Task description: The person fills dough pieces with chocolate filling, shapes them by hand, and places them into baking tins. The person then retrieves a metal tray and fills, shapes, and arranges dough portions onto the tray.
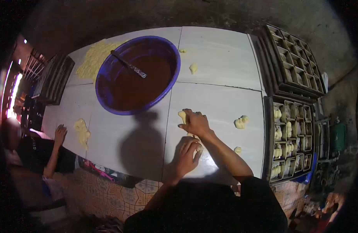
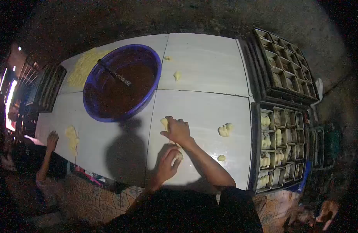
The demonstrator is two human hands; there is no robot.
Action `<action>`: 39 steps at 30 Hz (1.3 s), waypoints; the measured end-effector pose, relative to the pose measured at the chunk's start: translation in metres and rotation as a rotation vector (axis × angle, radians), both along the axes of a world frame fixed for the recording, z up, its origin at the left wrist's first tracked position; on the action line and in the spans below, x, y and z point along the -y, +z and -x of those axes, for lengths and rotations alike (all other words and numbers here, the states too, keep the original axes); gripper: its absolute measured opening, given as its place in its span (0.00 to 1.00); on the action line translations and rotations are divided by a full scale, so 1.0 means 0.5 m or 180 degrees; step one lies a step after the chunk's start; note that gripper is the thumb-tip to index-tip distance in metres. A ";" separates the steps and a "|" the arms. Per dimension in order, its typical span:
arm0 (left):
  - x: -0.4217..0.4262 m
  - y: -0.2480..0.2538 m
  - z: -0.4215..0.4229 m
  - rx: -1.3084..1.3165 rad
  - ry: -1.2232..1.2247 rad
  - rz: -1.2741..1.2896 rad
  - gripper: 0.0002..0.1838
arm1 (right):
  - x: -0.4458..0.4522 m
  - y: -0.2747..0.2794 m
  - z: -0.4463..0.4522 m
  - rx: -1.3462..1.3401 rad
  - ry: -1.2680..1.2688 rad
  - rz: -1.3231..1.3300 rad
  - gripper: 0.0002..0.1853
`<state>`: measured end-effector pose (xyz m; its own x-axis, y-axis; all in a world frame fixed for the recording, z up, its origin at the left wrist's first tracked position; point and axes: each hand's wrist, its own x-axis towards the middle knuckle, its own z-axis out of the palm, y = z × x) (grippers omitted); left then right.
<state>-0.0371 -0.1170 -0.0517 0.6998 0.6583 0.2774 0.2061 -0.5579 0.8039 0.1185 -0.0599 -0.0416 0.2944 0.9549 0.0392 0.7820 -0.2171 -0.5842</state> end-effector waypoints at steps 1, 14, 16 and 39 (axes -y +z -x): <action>0.011 0.037 0.005 -0.0059 -0.0014 -0.0099 0.10 | 0.004 -0.023 0.011 0.0347 0.0051 0.0011 0.26; 0.101 0.085 -0.012 -0.1030 -0.0574 -0.0557 0.34 | 0.199 0.059 -0.210 -0.4049 -0.1177 -0.0496 0.29; 0.078 0.121 -0.024 -0.0424 0.0165 -0.0213 0.33 | 0.268 0.113 -0.175 -0.3604 -0.0447 -0.0169 0.32; 0.011 0.047 0.085 0.1852 -0.0149 0.3986 0.41 | 0.300 0.043 -0.072 -0.0733 -0.0462 -0.1092 0.24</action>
<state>-0.0796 -0.1223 -0.0282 0.7164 0.6624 -0.2190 -0.3277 0.5966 0.7326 0.1546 -0.2098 -0.0202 0.4628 0.8460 0.2646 0.5985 -0.0781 -0.7973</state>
